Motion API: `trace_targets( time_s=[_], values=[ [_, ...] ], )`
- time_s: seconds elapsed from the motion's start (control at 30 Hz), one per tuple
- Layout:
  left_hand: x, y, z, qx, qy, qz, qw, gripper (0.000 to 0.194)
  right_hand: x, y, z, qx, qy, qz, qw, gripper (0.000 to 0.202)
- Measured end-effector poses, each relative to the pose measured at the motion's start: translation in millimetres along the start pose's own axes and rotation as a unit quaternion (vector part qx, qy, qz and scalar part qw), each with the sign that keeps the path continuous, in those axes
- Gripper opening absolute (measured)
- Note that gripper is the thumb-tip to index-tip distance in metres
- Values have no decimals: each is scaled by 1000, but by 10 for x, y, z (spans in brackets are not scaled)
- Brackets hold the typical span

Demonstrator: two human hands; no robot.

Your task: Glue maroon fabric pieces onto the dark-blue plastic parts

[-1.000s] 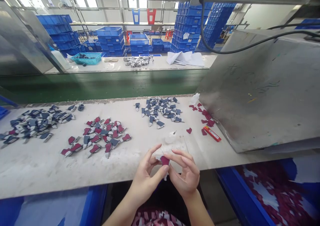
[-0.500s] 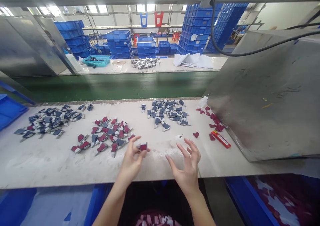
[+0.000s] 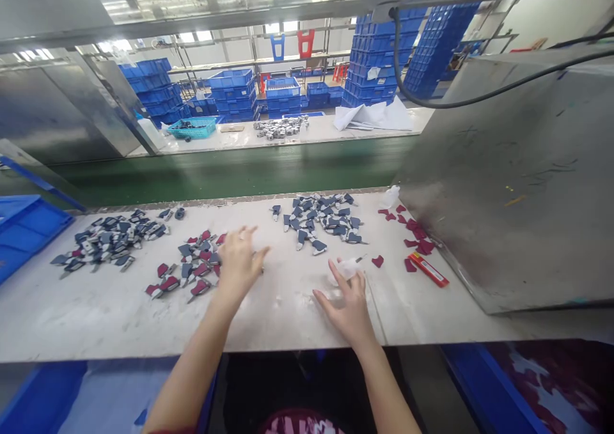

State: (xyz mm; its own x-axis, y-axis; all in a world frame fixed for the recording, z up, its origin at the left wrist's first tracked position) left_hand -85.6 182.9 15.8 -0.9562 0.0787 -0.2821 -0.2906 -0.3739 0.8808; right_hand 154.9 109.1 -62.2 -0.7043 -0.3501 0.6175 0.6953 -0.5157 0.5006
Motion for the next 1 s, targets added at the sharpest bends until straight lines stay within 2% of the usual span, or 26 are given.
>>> trace_targets(
  time_s=[0.07,0.1,0.17,0.23,0.3,0.37,0.47,0.57,0.7,0.83,1.0],
  values=[
    [-398,-364,82,74,-66,-37,994,46,22,80,12,-27,-1,47,999,64],
    [-546,-536,117,104,-78,-50,990,48,41,132,13,-46,1,74,996,64],
    [-738,-799,192,137,-76,-66,985,50,76,255,-2,-95,1,128,987,60],
    [-823,-931,248,145,-68,-76,984,45,58,374,-43,-150,-26,179,972,49],
    [-834,-934,247,143,-63,-84,984,41,-46,440,-103,-190,-94,224,951,35],
    [-793,-840,165,134,-51,-85,986,37,-190,464,-177,-218,-169,265,924,28],
    [-756,-653,-124,133,-38,-132,982,29,-368,512,-271,-265,-225,289,892,30],
    [-817,-596,-520,176,-42,-239,954,24,-441,531,-302,-260,-247,252,899,40],
    [-845,-701,-872,203,-32,-305,930,17,-363,504,-289,-202,-268,223,915,33],
    [-763,-826,-946,184,3,-325,928,16,-225,498,-291,-178,-283,218,917,24],
    [-706,-866,-947,170,18,-343,924,17,-197,493,-290,-166,-292,195,922,22]
  ],
)
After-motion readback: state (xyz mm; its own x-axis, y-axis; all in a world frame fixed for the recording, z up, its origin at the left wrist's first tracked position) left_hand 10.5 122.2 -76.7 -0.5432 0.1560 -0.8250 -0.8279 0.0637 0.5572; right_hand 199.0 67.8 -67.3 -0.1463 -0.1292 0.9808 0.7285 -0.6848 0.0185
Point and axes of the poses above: each hand's wrist, its own z-axis towards the middle knuckle, its own y-axis out of the back of the hand, x = y × z, the point moved 8 cm from there along z, towards the middle knuckle, and after that the axes turned 7 degrees about -x, right-handed, at the moved point
